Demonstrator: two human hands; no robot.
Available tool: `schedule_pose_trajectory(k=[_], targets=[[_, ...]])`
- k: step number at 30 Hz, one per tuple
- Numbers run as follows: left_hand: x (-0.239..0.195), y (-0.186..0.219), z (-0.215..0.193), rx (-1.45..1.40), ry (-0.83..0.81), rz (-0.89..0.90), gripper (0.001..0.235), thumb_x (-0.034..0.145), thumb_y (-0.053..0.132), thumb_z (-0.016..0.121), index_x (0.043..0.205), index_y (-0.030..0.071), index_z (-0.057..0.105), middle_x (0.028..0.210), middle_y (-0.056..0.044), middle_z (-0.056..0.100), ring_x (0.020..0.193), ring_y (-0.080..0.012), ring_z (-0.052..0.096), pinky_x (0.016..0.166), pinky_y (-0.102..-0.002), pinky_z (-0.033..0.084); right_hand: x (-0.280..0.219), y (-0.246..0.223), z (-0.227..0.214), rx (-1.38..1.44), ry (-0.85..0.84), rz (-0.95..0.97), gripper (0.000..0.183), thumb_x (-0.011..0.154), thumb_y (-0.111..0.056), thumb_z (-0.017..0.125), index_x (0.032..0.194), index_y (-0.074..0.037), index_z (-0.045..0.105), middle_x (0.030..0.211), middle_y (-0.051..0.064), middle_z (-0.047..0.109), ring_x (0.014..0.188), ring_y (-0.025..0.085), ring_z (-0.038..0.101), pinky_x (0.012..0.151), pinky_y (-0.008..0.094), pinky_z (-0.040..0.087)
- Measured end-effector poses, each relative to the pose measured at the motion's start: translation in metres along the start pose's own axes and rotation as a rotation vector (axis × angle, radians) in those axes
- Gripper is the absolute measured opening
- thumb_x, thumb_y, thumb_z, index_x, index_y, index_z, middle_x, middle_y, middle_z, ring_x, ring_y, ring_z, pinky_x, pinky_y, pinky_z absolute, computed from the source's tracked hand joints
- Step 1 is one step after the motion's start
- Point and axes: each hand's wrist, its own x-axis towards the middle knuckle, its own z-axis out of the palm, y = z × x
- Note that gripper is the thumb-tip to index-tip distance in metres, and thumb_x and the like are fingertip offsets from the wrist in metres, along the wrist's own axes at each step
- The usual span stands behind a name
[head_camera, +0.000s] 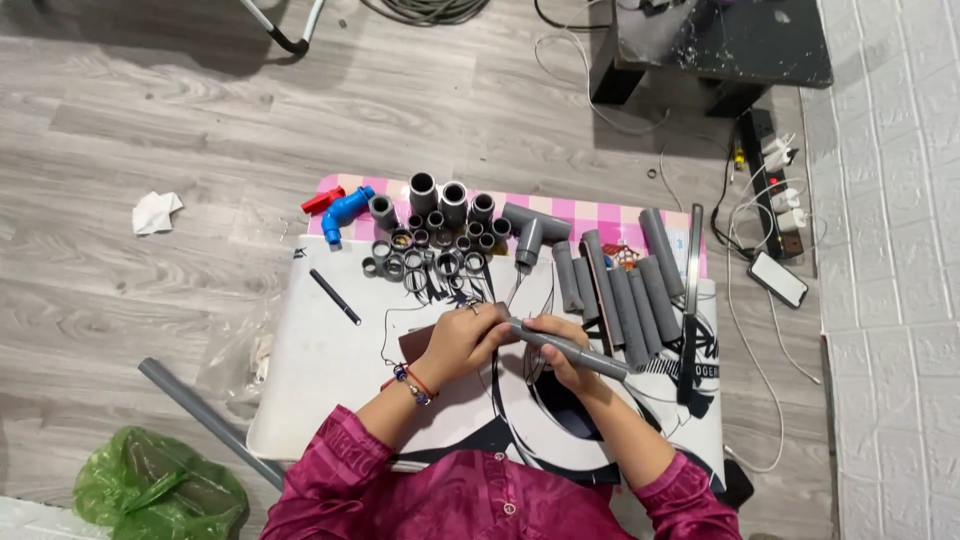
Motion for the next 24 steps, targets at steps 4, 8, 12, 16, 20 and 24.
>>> schedule_pose_trajectory(k=[4,8,12,16,20,24], targets=[[-0.002,-0.004,0.006,-0.012,0.04,0.018,0.022,0.087,0.031,0.045,0.074,0.014,0.051,0.057,-0.006,0.051,0.055,-0.029,0.055,0.053,-0.036,0.046,-0.004,0.002,0.004,-0.01,-0.014,-0.036,0.039,0.075,-0.026,0.054,0.086,0.011,0.062,0.051,0.012,0.048,0.041,0.013,0.042,0.037,0.023,0.035],[-0.003,-0.004,0.008,-0.019,0.085,-0.006,0.024,0.087,0.032,0.044,0.071,0.014,0.049,0.054,-0.006,0.049,0.053,-0.0287,0.055,0.051,-0.034,0.045,-0.004,0.001,0.006,-0.047,-0.061,-0.055,0.043,0.078,-0.03,0.052,0.089,0.01,0.061,0.052,0.01,0.05,0.042,0.013,0.042,0.037,0.024,0.034],[-0.001,-0.005,0.005,-0.001,0.09,0.025,0.027,0.087,0.031,0.045,0.067,0.014,0.047,0.052,-0.006,0.046,0.052,-0.028,0.054,0.049,-0.034,0.044,-0.001,0.0,0.006,-0.065,-0.103,-0.113,0.051,0.075,-0.036,0.054,0.094,0.01,0.059,0.054,0.01,0.049,0.041,0.014,0.042,0.038,0.025,0.034],[0.0,-0.003,0.003,-0.008,0.064,0.043,0.029,0.088,0.031,0.043,0.065,0.014,0.046,0.051,-0.005,0.046,0.05,-0.0269,0.053,0.048,-0.032,0.044,-0.004,0.007,0.002,-0.135,-0.123,-0.161,0.056,0.074,-0.042,0.054,0.095,0.009,0.061,0.056,0.01,0.046,0.043,0.017,0.041,0.038,0.027,0.033],[0.002,-0.004,0.004,0.015,0.03,0.08,0.028,0.087,0.027,0.046,0.064,0.012,0.045,0.051,-0.008,0.046,0.051,-0.029,0.053,0.048,-0.035,0.043,-0.006,0.012,-0.001,-0.165,-0.145,-0.191,0.058,0.075,-0.044,0.052,0.098,0.009,0.06,0.058,0.011,0.048,0.045,0.019,0.042,0.041,0.028,0.034],[0.003,-0.004,0.003,0.025,0.032,0.069,0.029,0.087,0.028,0.049,0.062,0.012,0.044,0.05,-0.006,0.046,0.05,-0.0256,0.053,0.047,-0.032,0.043,-0.009,0.018,-0.004,-0.158,-0.164,-0.186,0.06,0.076,-0.045,0.051,0.099,0.009,0.059,0.059,0.011,0.049,0.045,0.02,0.044,0.042,0.029,0.035]])
